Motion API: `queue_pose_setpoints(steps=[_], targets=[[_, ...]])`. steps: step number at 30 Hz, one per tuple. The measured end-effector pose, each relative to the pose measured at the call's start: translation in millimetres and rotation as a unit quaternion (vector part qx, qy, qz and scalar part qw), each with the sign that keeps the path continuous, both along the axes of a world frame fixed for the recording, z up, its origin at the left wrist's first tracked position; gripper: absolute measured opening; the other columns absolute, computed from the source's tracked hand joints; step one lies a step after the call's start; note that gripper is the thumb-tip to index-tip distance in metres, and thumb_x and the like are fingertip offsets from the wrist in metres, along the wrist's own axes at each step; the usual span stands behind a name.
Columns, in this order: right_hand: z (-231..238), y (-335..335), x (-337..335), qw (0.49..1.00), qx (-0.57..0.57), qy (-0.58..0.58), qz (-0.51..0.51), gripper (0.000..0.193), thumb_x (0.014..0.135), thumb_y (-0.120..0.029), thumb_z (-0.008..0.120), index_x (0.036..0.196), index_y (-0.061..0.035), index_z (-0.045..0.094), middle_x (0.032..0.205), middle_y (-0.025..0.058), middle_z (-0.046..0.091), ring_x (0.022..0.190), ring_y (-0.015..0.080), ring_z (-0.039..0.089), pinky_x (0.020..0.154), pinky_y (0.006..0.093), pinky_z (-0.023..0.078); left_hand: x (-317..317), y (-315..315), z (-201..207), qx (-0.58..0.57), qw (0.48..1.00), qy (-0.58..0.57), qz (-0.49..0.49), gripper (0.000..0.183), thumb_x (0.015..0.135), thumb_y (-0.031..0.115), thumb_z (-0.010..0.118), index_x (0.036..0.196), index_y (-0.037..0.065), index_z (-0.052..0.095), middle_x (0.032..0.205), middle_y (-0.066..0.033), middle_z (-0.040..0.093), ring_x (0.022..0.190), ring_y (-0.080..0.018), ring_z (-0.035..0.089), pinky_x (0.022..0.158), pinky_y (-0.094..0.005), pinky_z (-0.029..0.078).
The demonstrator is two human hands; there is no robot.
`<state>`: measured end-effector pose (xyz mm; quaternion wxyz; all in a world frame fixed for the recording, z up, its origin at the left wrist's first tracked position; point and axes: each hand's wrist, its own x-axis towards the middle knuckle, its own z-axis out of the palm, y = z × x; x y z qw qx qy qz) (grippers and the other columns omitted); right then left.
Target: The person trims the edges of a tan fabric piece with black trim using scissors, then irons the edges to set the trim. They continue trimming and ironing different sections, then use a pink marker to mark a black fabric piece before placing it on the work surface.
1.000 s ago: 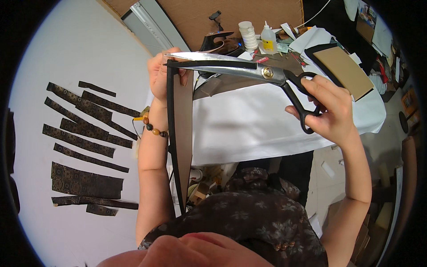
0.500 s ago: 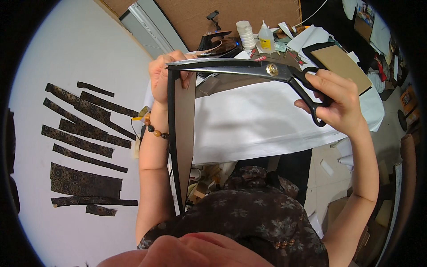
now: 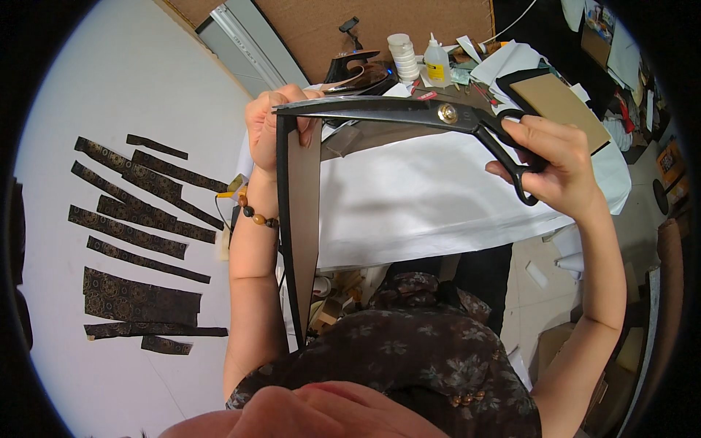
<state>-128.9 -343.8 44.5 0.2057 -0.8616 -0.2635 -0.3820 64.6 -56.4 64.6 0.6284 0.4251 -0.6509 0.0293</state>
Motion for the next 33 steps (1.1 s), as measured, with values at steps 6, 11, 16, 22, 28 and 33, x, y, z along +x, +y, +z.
queue_pose_setpoints(steps=[6,11,16,22,28,33], targets=[[-2.6,-1.4,2.2,1.000,-0.003,-0.016,0.004,0.047,0.065,-0.009,0.085,0.107,0.0030,0.066,0.063,0.0043,0.047,0.051,0.0142,0.045,0.045,0.0272,0.032,1.3,-0.7,1.1,-0.005,1.000,-0.008,-0.004,0.048,0.101,0.031,0.047,0.065,0.000,0.050,0.058,-0.0047,0.047,0.050,-0.0108,0.037,0.047,-0.0256,0.027],[-5.2,-0.7,4.7,0.999,-0.009,-0.035,0.007,0.047,0.065,-0.009,0.085,0.107,0.0034,0.066,0.062,0.0040,0.048,0.051,0.0140,0.046,0.045,0.0271,0.033,1.8,0.6,1.3,0.001,1.000,-0.005,-0.007,0.048,0.101,0.030,0.047,0.065,0.000,0.050,0.057,-0.0046,0.047,0.049,-0.0108,0.038,0.047,-0.0255,0.027],[-5.2,1.1,5.2,0.999,-0.009,-0.042,0.006,0.047,0.065,-0.008,0.085,0.106,0.0038,0.066,0.062,0.0044,0.049,0.051,0.0141,0.047,0.044,0.0265,0.034,1.6,0.1,0.8,-0.009,1.000,-0.008,-0.007,0.047,0.102,0.030,0.046,0.065,0.000,0.050,0.058,-0.0046,0.047,0.049,-0.0109,0.038,0.047,-0.0256,0.028],[-4.4,-0.9,5.1,0.999,-0.014,-0.052,-0.002,0.044,0.065,-0.006,0.084,0.104,0.0032,0.066,0.064,0.0050,0.051,0.051,0.0140,0.048,0.044,0.0260,0.035,-1.1,1.1,1.4,0.003,1.000,-0.006,0.004,0.044,0.101,0.030,0.047,0.066,0.003,0.048,0.060,-0.0049,0.048,0.051,-0.0121,0.040,0.051,-0.0273,0.033],[-2.3,-2.3,7.0,0.998,-0.010,-0.066,-0.005,0.041,0.065,-0.005,0.083,0.102,0.0020,0.066,0.066,0.0054,0.053,0.051,0.0140,0.047,0.045,0.0254,0.035,-1.4,-0.1,-1.3,0.001,1.000,0.003,0.012,0.048,0.102,0.029,0.046,0.064,-0.001,0.050,0.059,-0.0054,0.048,0.052,-0.0125,0.040,0.048,-0.0271,0.030],[0.1,-6.8,5.8,1.000,-0.005,-0.026,-0.001,0.040,0.065,-0.006,0.083,0.101,0.0020,0.067,0.065,0.0053,0.053,0.051,0.0140,0.046,0.046,0.0258,0.034,-1.4,-0.5,-1.0,0.005,1.000,-0.015,0.008,0.049,0.102,0.031,0.046,0.064,-0.001,0.049,0.058,-0.0049,0.047,0.052,-0.0119,0.038,0.048,-0.0267,0.029]])
